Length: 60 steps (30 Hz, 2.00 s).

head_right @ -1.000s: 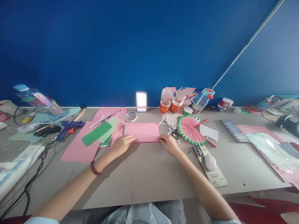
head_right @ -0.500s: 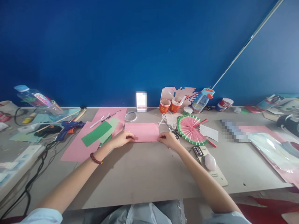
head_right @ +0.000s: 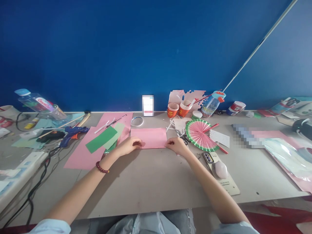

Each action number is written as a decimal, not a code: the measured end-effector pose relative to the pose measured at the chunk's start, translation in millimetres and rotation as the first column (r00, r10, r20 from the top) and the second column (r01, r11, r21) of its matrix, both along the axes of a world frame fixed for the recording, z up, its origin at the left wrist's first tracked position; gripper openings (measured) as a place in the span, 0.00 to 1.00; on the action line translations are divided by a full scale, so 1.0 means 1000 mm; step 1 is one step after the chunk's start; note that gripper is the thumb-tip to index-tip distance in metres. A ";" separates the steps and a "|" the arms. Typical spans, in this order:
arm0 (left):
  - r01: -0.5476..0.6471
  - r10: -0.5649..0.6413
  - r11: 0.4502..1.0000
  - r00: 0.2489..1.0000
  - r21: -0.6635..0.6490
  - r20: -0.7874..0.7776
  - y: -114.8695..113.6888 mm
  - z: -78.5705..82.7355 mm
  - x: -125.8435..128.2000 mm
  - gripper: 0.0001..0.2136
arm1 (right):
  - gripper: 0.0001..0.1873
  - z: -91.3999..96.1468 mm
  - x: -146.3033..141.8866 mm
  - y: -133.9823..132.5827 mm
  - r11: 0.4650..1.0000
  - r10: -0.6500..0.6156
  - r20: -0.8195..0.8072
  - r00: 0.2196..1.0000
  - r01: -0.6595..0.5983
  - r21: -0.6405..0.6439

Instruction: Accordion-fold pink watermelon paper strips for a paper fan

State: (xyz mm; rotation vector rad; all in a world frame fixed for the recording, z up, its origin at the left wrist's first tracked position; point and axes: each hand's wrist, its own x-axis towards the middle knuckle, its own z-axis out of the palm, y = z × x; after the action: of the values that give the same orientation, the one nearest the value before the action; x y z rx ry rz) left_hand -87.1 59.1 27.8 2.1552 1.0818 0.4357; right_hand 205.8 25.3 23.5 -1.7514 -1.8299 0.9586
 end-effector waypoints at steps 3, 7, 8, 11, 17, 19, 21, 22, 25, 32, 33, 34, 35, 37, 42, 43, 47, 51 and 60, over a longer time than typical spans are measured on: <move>0.023 -0.004 0.976 0.996 0.217 -0.088 -0.009 0.008 0.009 0.08 | 0.11 0.000 0.001 0.002 1.000 0.017 -0.033 0.999 -0.018 -0.017; 0.136 -0.079 0.870 0.987 0.474 -0.137 -0.024 0.015 0.038 0.12 | 0.11 0.003 0.000 0.004 0.998 0.034 -0.109 0.993 -0.039 -0.046; 0.172 -0.109 0.839 0.982 0.516 -0.152 -0.027 0.015 0.047 0.11 | 0.11 0.005 -0.001 0.003 0.997 0.029 -0.147 0.989 -0.039 -0.063; 0.200 -0.125 0.749 0.979 0.632 -0.162 -0.035 0.012 0.073 0.08 | 0.12 0.014 -0.004 0.000 0.995 0.004 -0.307 0.952 -0.036 -0.098; 0.037 -0.084 0.648 0.996 0.761 0.023 -0.035 0.025 0.087 0.09 | 0.20 0.048 -0.015 -0.007 0.987 -0.034 -0.492 0.870 -0.048 -0.152; -0.019 -0.072 0.660 0.993 0.751 0.089 -0.034 0.035 0.083 0.09 | 0.19 0.063 -0.022 -0.007 0.996 -0.018 -0.503 0.864 -0.029 -0.085; -0.078 -0.063 0.668 0.985 0.740 0.160 -0.034 0.045 0.077 0.09 | 0.19 0.077 -0.029 -0.006 1.000 -0.006 -0.500 0.866 -0.006 -0.023; -0.109 -0.062 0.675 0.977 0.729 0.204 -0.033 0.050 0.074 0.08 | 0.19 0.084 -0.033 -0.005 1.000 0.001 -0.493 0.870 -0.006 -0.008; -0.227 -0.054 0.737 0.919 0.637 0.391 -0.033 0.063 0.066 0.06 | 0.17 0.104 -0.043 -0.005 0.994 0.063 -0.480 0.875 -0.013 0.108; -0.349 0.088 0.901 0.729 0.257 0.679 -0.041 0.094 0.051 0.02 | 0.11 0.134 -0.069 -0.022 0.888 0.132 -0.266 0.955 0.005 0.459; -0.344 0.093 0.910 0.716 0.234 0.692 -0.042 0.096 0.049 0.02 | 0.09 0.135 -0.072 -0.025 0.873 0.121 -0.258 0.959 0.021 0.488; -0.337 0.094 0.916 0.709 0.219 0.699 -0.043 0.097 0.048 0.02 | 0.07 0.136 -0.075 -0.027 0.861 0.116 -0.259 0.959 0.033 0.507; -0.328 0.090 0.920 0.707 0.213 0.701 -0.044 0.099 0.047 0.02 | 0.06 0.135 -0.076 -0.028 0.855 0.114 -0.264 0.958 0.041 0.517; -0.309 0.085 0.929 0.713 0.204 0.696 -0.045 0.099 0.045 0.02 | 0.05 0.135 -0.077 -0.030 0.851 0.120 -0.277 0.954 0.045 0.523; -0.270 0.093 0.952 0.702 0.143 0.707 -0.046 0.100 0.044 0.03 | 0.05 0.136 -0.073 -0.032 0.845 0.161 -0.253 0.954 0.000 0.535; -0.257 0.088 0.957 0.698 0.133 0.711 -0.047 0.100 0.044 0.03 | 0.05 0.137 -0.073 -0.033 0.842 0.161 -0.252 0.954 0.000 0.540; -0.224 0.082 0.969 0.695 0.107 0.714 -0.049 0.103 0.043 0.03 | 0.04 0.139 -0.075 -0.037 0.837 0.113 -0.274 0.955 0.057 0.544; -0.227 0.109 0.971 0.707 0.078 0.699 -0.052 0.106 0.043 0.04 | 0.05 0.138 -0.077 -0.038 0.844 0.067 -0.285 0.956 0.098 0.527; -0.197 0.256 0.966 0.626 -0.169 0.737 -0.053 0.105 0.045 0.07 | 0.07 0.137 -0.076 -0.037 0.886 0.077 -0.340 0.937 0.092 0.455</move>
State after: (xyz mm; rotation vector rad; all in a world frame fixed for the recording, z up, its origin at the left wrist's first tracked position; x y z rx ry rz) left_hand -41.7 5.6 133.2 1.4890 0.8375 1.2680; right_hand 130.2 -11.7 160.3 -1.2058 -1.6432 0.6933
